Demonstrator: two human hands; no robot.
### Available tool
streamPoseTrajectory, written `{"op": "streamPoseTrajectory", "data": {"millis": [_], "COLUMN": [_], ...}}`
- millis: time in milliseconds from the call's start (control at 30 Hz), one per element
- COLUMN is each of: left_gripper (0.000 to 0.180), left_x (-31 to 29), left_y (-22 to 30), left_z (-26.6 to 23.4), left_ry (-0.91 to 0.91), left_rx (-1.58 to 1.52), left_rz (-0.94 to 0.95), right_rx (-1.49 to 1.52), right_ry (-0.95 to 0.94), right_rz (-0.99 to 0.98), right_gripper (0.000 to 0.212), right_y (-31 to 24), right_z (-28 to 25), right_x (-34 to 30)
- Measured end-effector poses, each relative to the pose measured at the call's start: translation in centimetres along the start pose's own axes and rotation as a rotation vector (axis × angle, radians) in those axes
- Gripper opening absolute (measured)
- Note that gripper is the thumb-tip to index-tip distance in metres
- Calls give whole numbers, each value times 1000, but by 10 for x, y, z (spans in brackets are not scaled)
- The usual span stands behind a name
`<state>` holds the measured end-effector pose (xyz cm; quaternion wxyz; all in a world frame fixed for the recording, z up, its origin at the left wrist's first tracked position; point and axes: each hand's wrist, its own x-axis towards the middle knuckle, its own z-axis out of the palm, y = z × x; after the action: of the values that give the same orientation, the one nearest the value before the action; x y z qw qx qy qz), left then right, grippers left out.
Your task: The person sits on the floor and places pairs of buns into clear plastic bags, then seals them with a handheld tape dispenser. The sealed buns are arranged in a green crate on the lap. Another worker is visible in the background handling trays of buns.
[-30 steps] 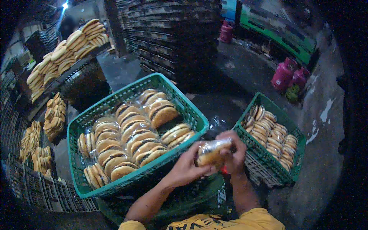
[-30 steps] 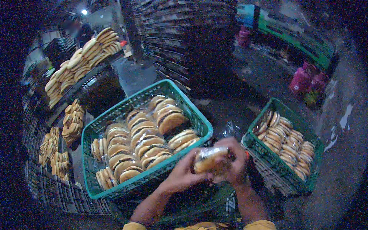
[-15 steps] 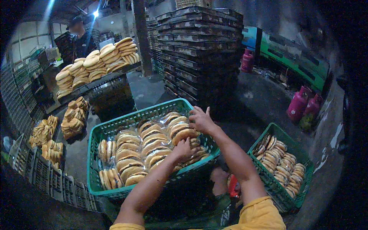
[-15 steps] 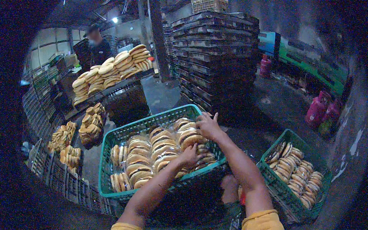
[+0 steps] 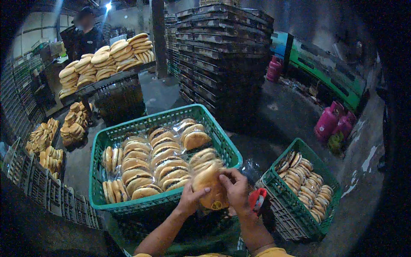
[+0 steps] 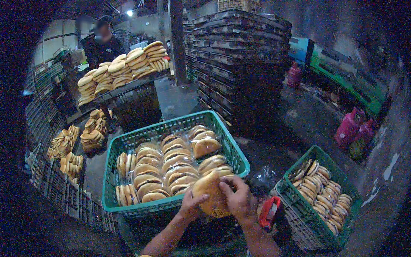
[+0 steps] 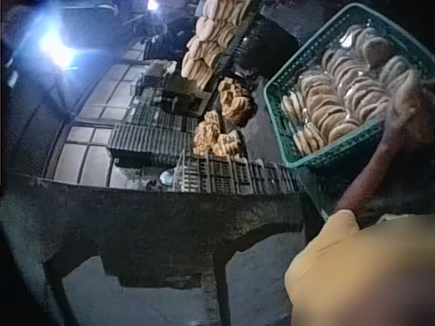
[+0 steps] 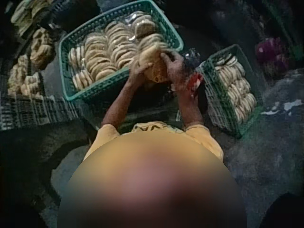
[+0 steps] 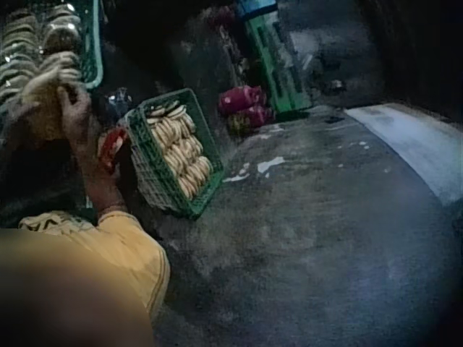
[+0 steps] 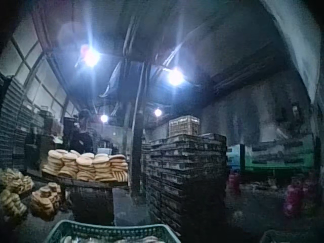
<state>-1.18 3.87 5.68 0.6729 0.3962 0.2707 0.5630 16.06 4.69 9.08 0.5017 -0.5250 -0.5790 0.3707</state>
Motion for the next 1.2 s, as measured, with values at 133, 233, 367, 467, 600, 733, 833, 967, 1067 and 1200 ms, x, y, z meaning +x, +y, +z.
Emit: {"op": "streamPoseTrajectory", "data": {"millis": [133,233,367,467,600,733,833,967,1067,1200], "left_gripper": [60,73,97,65,41,24,20,33,33,14], "left_x": [-22,-31,-36,-44,-44,-37,-36,-35,-27,-20], "left_y": [-27,-33,-20,-18,-18,-15,-15,-25,-29,-40], "left_z": [-6,-10,-16,-9,-10,-21,-21,-6,-2,10], "left_ry": [94,73,-96,-139,137,-75,59,105,54,55], "left_rx": [420,321,-379,240,40,217,246,183,115,192], "left_rz": [82,-7,-82,6,-72,204,8,92,-84,-142], "right_rx": [-47,-52,526,-93,77,602,295,78,299,329], "right_ry": [141,63,-10,-65,-105,-462,-195,-194,-183,-137], "right_rz": [-267,-115,91,-80,30,558,1,-216,-113,-50], "right_gripper": [14,23,30,32,29,21,23,14,7,4], "right_y": [18,27,29,39,71,87,75,52,51,65], "right_z": [16,14,1,5,20,25,21,12,-1,-18], "right_x": [-19,-26,-23,-28,-44,-50,-48,-47,-47,-53]}}
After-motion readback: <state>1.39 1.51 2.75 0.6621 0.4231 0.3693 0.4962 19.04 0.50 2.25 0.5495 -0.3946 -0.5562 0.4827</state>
